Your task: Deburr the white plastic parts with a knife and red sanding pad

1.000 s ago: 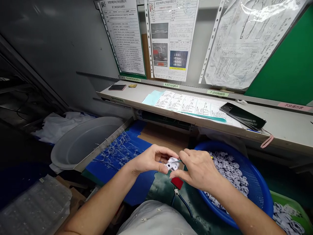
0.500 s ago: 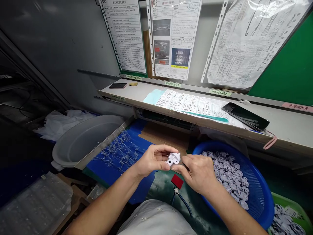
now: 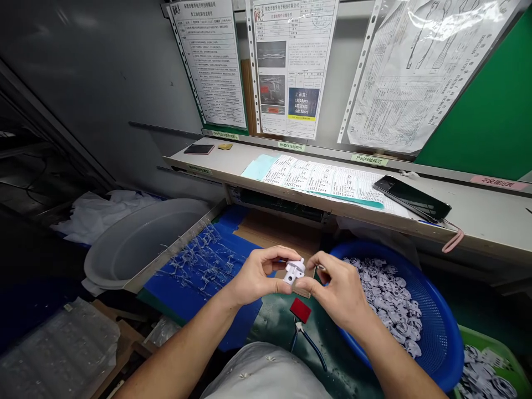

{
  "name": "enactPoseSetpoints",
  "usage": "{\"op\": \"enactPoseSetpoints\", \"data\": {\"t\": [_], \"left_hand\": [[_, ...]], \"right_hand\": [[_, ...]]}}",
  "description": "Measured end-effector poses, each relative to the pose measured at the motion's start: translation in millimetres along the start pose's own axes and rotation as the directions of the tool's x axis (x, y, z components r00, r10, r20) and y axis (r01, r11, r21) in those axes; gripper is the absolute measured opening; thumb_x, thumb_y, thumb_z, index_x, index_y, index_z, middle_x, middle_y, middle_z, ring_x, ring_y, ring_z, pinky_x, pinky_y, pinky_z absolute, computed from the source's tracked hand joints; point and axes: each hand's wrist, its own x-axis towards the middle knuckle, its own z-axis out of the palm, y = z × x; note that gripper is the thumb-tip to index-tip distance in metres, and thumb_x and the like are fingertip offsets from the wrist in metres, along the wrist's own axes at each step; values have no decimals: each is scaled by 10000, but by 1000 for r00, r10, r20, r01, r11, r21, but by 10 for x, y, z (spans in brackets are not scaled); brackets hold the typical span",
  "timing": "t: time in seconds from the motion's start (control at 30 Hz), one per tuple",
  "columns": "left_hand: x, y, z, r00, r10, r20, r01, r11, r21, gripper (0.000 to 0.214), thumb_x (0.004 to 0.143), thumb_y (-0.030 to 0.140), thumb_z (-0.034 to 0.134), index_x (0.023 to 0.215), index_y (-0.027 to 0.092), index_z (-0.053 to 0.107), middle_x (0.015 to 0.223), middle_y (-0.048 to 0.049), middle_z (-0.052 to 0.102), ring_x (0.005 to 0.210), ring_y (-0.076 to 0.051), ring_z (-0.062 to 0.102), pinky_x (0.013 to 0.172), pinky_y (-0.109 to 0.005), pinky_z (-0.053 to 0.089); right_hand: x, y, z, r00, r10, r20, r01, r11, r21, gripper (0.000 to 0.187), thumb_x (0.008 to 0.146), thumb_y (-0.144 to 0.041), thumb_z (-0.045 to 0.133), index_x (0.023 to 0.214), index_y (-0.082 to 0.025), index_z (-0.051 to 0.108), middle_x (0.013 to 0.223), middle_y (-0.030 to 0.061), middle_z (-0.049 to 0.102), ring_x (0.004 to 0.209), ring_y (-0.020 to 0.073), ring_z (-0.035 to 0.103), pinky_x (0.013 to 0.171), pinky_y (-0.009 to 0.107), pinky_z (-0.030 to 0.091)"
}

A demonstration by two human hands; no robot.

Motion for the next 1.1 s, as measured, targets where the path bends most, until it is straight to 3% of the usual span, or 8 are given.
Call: {"op": "enactPoseSetpoints", "data": {"t": [0.07,0.2,0.33,0.47,0.63,0.73,0.83,1.1], "left_hand": [[-7,8,8,1000,14,24,-14,1000,10,511,569,226,924,1048,180,749,1078,-93,703,1006,-242,650,873,-316,524],[-26,-12,7,998,46,52,-43,997,-61,535,570,258,928,1066,192,740,1097,-89,688,968,-220,652,847,-298,530],[-7,-50,9,993,119,2,-119,993,3,492,608,187,902,1066,201,725,1137,-97,650,1064,-250,618,899,-328,518],[26,-86,16,986,161,29,-162,986,46,461,635,182,884,1065,198,719,1183,-111,603,1109,-266,589,896,-327,512],[10,-106,35,993,115,-32,-119,965,-233,521,668,320,871,1132,216,660,1161,-94,602,1039,-246,616,897,-333,490],[-16,-125,40,1000,7,-29,-16,947,-320,561,752,382,805,1258,246,607,1180,-92,616,1080,-265,631,1013,-400,433],[-14,-162,38,1000,-16,-7,12,942,-336,559,761,379,799,1264,227,608,1158,-96,637,1120,-267,619,1036,-389,416],[36,-190,109,955,265,-131,-281,952,-120,495,624,135,887,1067,237,690,1195,-73,631,1198,-308,599,989,-381,491]], "right_hand": [[57,19,3,999,31,-17,-29,995,92,346,868,-528,628,758,-200,626,598,-44,541,523,84,442,531,228,287],[149,151,35,988,143,-65,-120,953,277,428,918,-498,535,636,-181,596,520,-46,444,505,90,387,512,235,279],[112,163,88,969,246,31,-239,895,377,360,852,-529,609,762,-182,642,521,-69,409,496,86,329,484,228,267],[94,117,138,969,242,40,-240,900,363,341,831,-507,642,726,-183,628,526,-63,431,515,90,353,500,229,281],[88,247,171,969,245,-10,-228,915,332,349,923,-508,517,848,-186,630,572,-51,469,522,104,392,509,238,302],[11,278,186,991,134,-1,-129,956,263,339,993,-461,393,916,-203,600,672,-28,537,589,118,480,562,242,361],[-53,237,181,999,25,-36,-17,976,218,347,1024,-407,336,929,-215,608,807,5,595,710,130,546,652,249,397],[-41,-10,215,995,83,-59,-81,996,41,443,959,-551,445,675,-212,437,598,-38,496,540,103,421,541,244,262]]}}
